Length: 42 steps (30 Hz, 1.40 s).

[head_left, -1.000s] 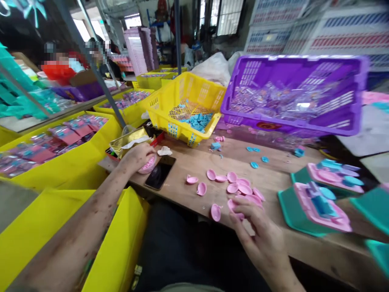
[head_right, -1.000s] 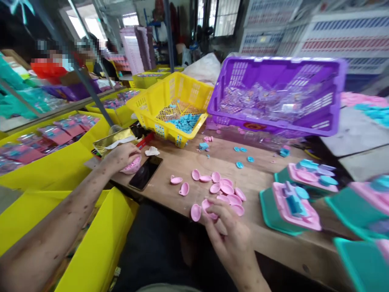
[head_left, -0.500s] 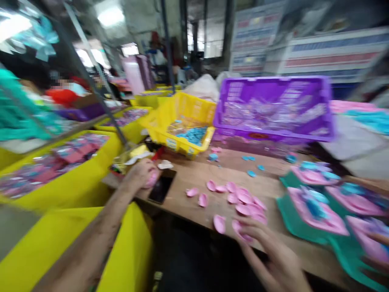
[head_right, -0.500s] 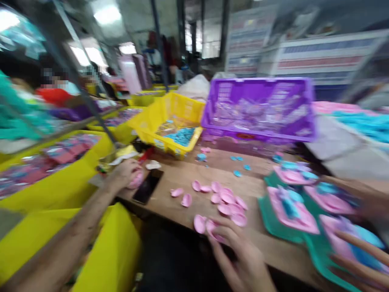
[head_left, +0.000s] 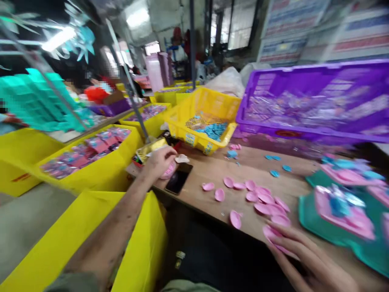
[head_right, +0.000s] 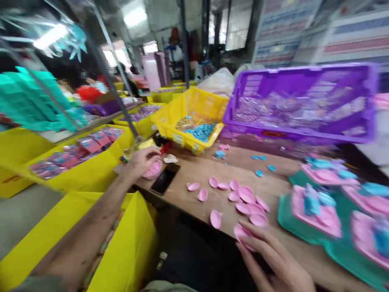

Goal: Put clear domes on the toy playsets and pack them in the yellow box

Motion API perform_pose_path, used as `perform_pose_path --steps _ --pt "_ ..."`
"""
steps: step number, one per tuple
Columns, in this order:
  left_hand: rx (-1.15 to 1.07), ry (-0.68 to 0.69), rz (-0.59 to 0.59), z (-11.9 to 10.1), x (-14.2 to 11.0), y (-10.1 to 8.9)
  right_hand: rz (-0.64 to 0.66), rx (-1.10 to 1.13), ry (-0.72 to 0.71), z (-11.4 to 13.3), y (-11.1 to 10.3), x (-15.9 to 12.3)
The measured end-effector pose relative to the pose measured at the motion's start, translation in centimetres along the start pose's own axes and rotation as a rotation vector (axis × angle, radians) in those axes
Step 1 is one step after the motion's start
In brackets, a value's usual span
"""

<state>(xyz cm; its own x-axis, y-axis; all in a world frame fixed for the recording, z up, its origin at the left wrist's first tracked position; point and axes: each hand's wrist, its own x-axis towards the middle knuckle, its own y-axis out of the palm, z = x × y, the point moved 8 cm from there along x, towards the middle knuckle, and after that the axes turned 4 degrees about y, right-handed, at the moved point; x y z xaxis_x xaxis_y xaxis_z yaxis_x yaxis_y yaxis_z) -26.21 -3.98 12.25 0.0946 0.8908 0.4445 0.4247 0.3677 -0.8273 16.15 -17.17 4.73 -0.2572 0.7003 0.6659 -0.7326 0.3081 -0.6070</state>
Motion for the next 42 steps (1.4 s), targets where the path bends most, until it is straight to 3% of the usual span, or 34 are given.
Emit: perform_pose_path --steps 2,5,9,13,18,26,32,42 --pt "-0.210 0.002 0.005 -1.8 -0.3 -0.3 0.035 0.027 -0.002 2.2 -0.1 1.0" --pt "-0.529 -0.026 0.185 -6.0 -1.7 0.6 0.039 0.124 0.032 3.9 0.1 2.1" --pt "-0.826 0.012 0.472 -13.7 -5.2 3.2 0.059 0.237 0.048 4.8 0.4 2.3" --pt "-1.001 -0.070 0.646 -17.4 -8.5 6.7 0.098 0.305 0.043 5.3 0.4 1.8" --pt "-1.041 -0.095 0.646 -17.5 -10.9 7.7 0.128 0.364 0.026 5.9 0.9 1.2" --pt "-0.743 0.108 0.339 -16.7 -11.8 3.5 0.244 0.517 -0.029 7.1 2.4 2.2" --pt "-0.668 0.265 0.355 -18.1 -12.5 2.2 0.292 0.576 -0.075 7.8 2.8 2.9" --pt "-0.583 0.341 0.327 -18.8 -12.2 1.6 0.306 0.599 -0.090 8.3 2.2 3.0"
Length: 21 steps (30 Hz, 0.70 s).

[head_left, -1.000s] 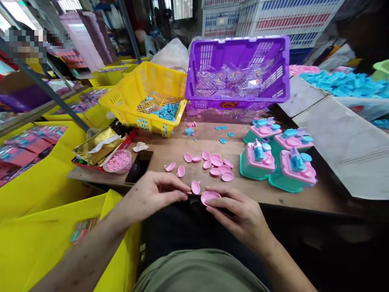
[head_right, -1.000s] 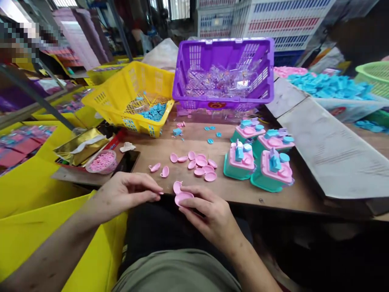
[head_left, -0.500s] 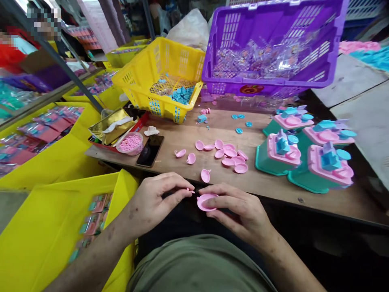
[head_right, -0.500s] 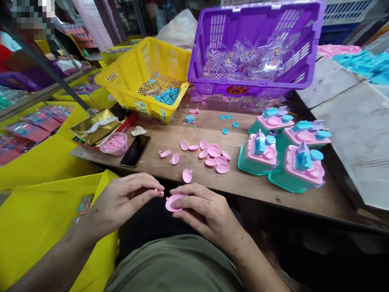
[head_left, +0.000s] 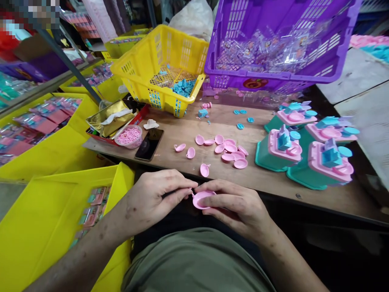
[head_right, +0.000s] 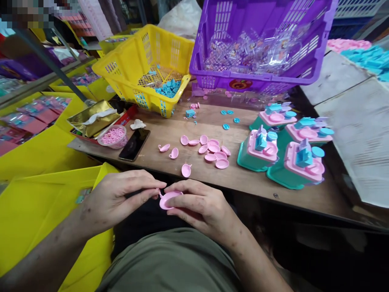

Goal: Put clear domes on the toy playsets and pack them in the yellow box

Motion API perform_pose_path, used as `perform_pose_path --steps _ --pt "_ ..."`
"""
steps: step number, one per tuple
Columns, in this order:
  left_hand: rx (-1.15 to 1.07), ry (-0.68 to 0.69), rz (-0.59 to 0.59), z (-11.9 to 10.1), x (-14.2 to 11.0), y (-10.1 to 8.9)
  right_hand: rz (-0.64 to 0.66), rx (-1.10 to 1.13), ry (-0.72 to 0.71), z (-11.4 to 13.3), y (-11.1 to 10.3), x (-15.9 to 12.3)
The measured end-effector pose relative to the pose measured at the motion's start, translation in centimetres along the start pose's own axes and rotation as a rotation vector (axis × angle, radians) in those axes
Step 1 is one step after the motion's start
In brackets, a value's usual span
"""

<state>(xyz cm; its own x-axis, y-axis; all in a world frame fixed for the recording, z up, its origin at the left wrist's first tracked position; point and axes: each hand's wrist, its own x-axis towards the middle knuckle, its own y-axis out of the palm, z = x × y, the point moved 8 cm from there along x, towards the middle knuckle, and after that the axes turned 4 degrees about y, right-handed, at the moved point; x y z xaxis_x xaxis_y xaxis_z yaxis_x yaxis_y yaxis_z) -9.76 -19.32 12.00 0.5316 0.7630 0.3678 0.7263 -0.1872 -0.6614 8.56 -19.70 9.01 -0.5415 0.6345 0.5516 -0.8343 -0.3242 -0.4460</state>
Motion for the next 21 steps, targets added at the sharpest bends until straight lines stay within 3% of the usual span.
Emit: perform_pose_path --steps 11,21 --pt "0.268 0.112 0.056 -2.2 0.5 1.2 -0.110 -0.054 0.067 0.1 0.7 -0.5" --pt "0.029 -0.009 0.046 0.6 1.0 1.3 -0.186 0.011 0.130 -0.9 1.0 -1.1"
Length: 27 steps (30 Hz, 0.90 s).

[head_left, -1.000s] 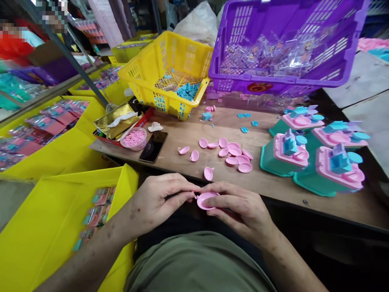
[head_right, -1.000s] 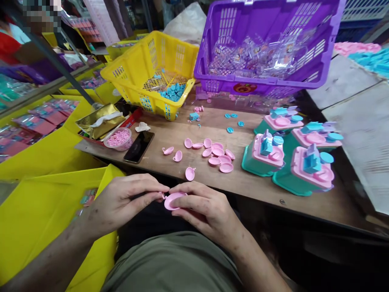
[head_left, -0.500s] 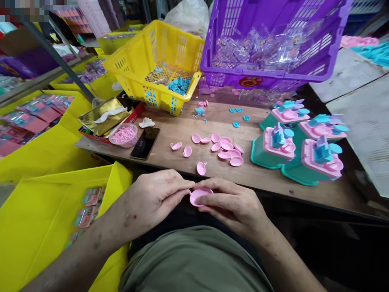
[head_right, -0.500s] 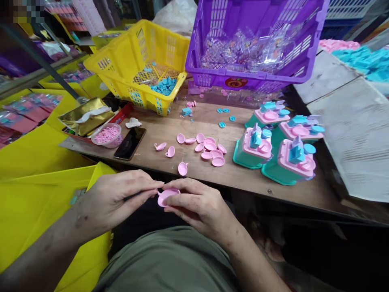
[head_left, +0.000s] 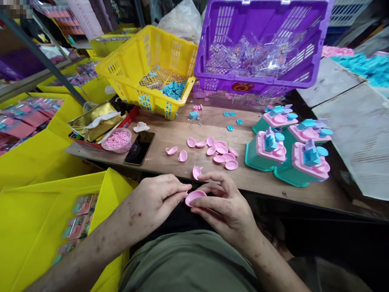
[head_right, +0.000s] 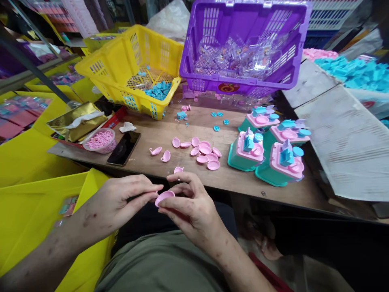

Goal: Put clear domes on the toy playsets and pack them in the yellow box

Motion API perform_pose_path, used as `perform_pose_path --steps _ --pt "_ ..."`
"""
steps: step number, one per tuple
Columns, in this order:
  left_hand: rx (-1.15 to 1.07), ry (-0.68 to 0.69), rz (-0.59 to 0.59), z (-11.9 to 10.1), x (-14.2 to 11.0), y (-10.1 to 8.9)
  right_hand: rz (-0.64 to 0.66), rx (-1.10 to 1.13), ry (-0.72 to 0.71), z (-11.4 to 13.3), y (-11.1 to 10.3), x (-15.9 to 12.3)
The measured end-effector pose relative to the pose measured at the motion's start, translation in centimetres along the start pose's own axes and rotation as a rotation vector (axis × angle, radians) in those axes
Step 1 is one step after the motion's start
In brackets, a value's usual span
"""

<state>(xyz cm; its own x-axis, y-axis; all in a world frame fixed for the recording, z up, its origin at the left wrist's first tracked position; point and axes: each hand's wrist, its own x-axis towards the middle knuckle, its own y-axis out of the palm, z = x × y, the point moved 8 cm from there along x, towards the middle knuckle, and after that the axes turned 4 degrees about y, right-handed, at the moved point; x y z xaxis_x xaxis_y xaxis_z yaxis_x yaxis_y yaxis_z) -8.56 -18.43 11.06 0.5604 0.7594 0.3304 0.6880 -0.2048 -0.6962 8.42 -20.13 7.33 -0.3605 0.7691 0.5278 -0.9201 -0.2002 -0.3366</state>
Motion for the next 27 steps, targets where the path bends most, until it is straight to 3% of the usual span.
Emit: perform_pose_path --steps 5,9,14,19,21,23,27 --pt "-0.123 -0.022 0.050 0.8 0.5 0.5 0.003 -0.021 0.019 -0.1 -0.4 -0.3" --pt "-0.266 -0.047 0.094 1.3 1.1 -0.4 -0.008 -0.046 0.000 0.4 -1.4 0.6" --pt "-0.271 -0.135 -0.077 2.5 1.0 -2.5 -0.009 -0.047 -0.022 0.6 -1.8 2.1" --pt "-0.246 -0.059 -0.007 2.4 0.8 -0.8 0.069 -0.037 -0.009 -0.4 -0.2 2.3" --pt "-0.174 -0.092 -0.035 3.9 0.6 -0.8 0.165 -0.045 -0.008 -1.4 0.1 2.5" --pt "-0.048 -0.145 -0.096 6.2 0.2 -1.3 0.197 -0.139 0.017 -3.4 -0.9 3.1" --pt "0.132 -0.250 -0.171 11.5 -0.4 -1.4 0.035 -0.504 0.154 -9.1 -5.1 6.4"
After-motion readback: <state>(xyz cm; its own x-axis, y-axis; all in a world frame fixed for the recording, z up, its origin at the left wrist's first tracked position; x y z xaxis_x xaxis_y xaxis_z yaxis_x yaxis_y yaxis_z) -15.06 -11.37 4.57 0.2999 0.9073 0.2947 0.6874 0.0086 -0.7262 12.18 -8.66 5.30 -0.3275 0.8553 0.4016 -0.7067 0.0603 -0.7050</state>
